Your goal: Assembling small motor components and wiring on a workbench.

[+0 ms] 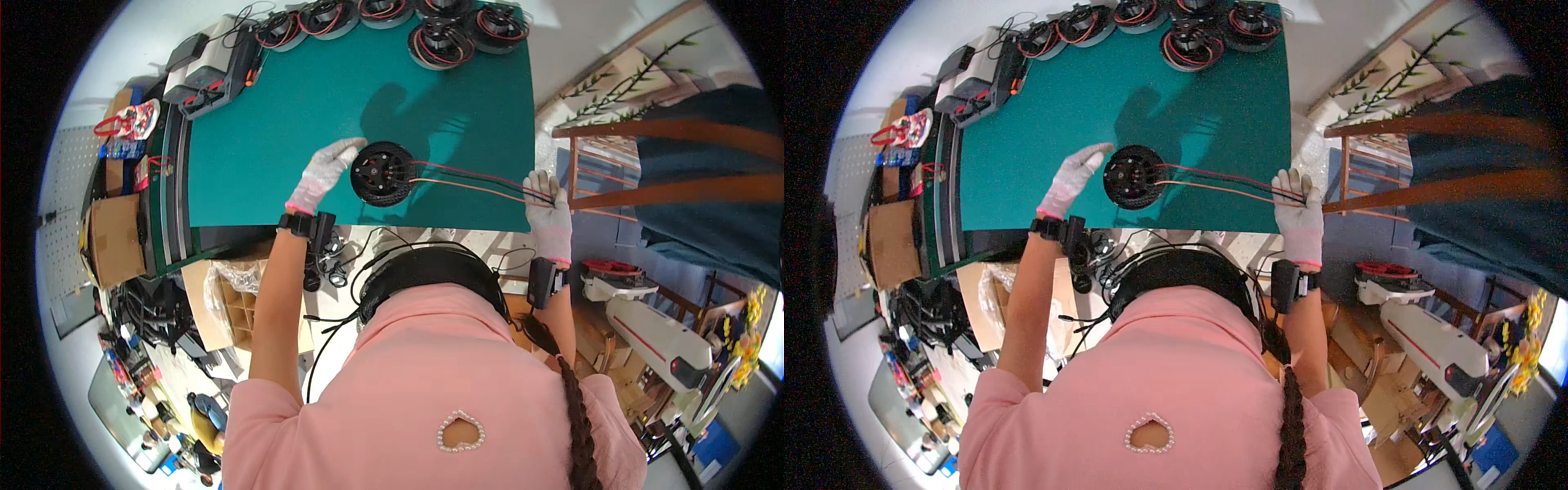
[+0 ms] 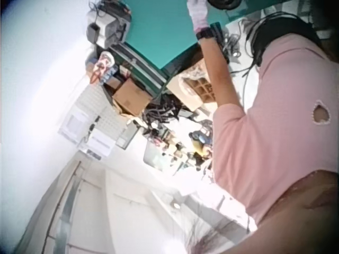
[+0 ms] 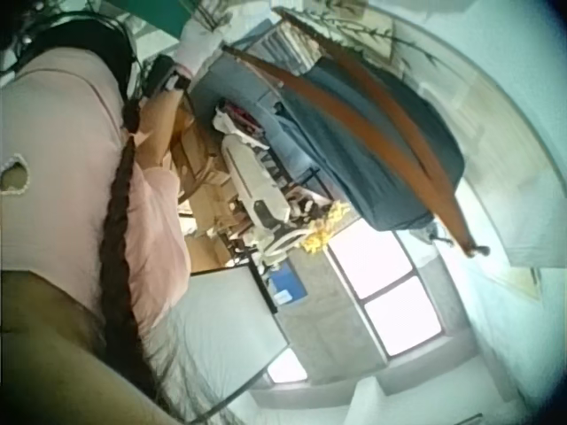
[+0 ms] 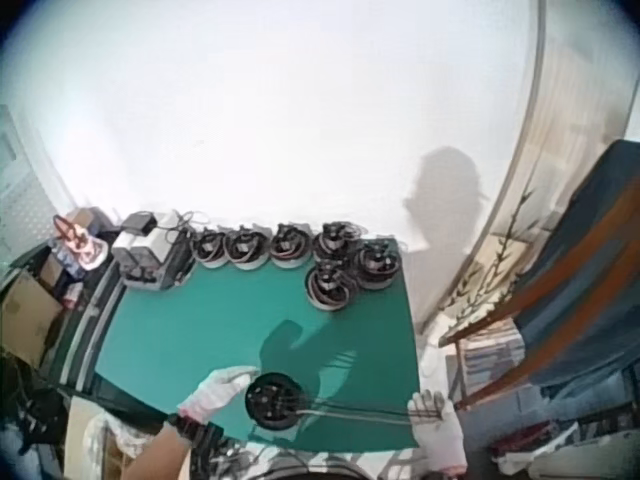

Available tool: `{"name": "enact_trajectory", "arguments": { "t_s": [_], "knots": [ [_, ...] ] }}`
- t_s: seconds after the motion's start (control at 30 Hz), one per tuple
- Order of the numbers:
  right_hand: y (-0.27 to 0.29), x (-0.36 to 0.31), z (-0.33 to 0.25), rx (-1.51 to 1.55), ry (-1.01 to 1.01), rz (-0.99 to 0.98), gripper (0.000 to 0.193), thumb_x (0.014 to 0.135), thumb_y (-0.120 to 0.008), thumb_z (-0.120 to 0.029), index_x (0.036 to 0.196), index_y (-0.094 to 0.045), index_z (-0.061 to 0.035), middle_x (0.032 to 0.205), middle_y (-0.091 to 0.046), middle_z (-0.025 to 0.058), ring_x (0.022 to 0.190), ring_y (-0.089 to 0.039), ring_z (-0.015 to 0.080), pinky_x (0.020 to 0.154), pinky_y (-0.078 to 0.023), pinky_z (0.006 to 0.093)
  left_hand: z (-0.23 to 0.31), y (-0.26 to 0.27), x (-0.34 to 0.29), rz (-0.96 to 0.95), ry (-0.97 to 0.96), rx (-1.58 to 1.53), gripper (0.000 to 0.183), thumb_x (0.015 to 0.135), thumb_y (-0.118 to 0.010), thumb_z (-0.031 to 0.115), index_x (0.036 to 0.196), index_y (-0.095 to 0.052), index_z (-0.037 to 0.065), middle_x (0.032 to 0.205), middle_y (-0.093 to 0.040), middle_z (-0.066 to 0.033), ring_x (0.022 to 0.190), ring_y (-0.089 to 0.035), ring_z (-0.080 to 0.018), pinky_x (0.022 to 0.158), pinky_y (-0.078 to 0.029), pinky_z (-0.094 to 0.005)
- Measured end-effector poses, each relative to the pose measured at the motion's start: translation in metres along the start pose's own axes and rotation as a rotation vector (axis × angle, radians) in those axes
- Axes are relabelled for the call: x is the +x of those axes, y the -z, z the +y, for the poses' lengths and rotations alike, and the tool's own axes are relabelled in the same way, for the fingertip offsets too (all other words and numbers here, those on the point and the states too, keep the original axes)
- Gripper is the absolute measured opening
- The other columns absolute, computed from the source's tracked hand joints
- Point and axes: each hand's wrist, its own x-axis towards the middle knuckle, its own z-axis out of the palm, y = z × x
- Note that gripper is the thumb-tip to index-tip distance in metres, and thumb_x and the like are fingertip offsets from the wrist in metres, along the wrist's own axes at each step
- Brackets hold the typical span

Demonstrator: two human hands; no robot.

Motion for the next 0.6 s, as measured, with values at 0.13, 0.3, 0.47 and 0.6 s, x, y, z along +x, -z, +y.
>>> {"name": "enact_trajectory", "arguments": {
  "t_s": [0.13,0.3,0.47,0.6],
  "knots": [
    [0.004,0.010,0.000,-0.058,-0.037,-0.036,0.033,0.097,-0.032,-0.029,0.102,-0.049,-0.0009,0.119,-0.049,0.0215,0.114,-0.046,0.0359,0.098,-0.037,0.0511,-0.020,-0.020,-0.021,-0.013,0.017,-0.180,0.044,0.087,-0.057,0.021,0.125,-0.047,0.000,0.121,-0.054,-0.0098,0.114,-0.047,-0.0168,0.099,-0.034,-0.0287],
    [-0.002,0.014,0.001,-0.119,-0.051,0.002,0.033,0.096,-0.033,-0.028,0.101,-0.050,-0.0008,0.118,-0.049,0.0217,0.114,-0.046,0.0354,0.098,-0.037,0.0500,-0.022,-0.041,-0.028,0.156,0.088,-0.361,0.043,0.087,-0.057,0.018,0.124,-0.048,-0.001,0.119,-0.055,-0.0086,0.110,-0.049,-0.0150,0.097,-0.036,-0.0275],
    [-0.002,0.018,0.004,-0.149,-0.060,0.030,0.032,0.096,-0.034,-0.028,0.098,-0.051,-0.0018,0.116,-0.051,0.0211,0.114,-0.046,0.0352,0.099,-0.037,0.0492,-0.016,-0.042,-0.030,0.230,0.103,-0.397,0.039,0.087,-0.057,0.014,0.122,-0.050,-0.001,0.116,-0.057,-0.0087,0.106,-0.051,-0.0140,0.094,-0.038,-0.0257],
    [0.003,0.017,0.005,-0.130,-0.027,0.109,0.031,0.096,-0.034,-0.028,0.100,-0.050,-0.0023,0.118,-0.050,0.0203,0.114,-0.046,0.0355,0.099,-0.036,0.0501,-0.015,-0.041,-0.030,0.281,0.173,-0.340,0.035,0.088,-0.054,0.014,0.120,-0.052,0.001,0.116,-0.057,-0.0080,0.107,-0.051,-0.0144,0.094,-0.037,-0.0263]
  ]
}}
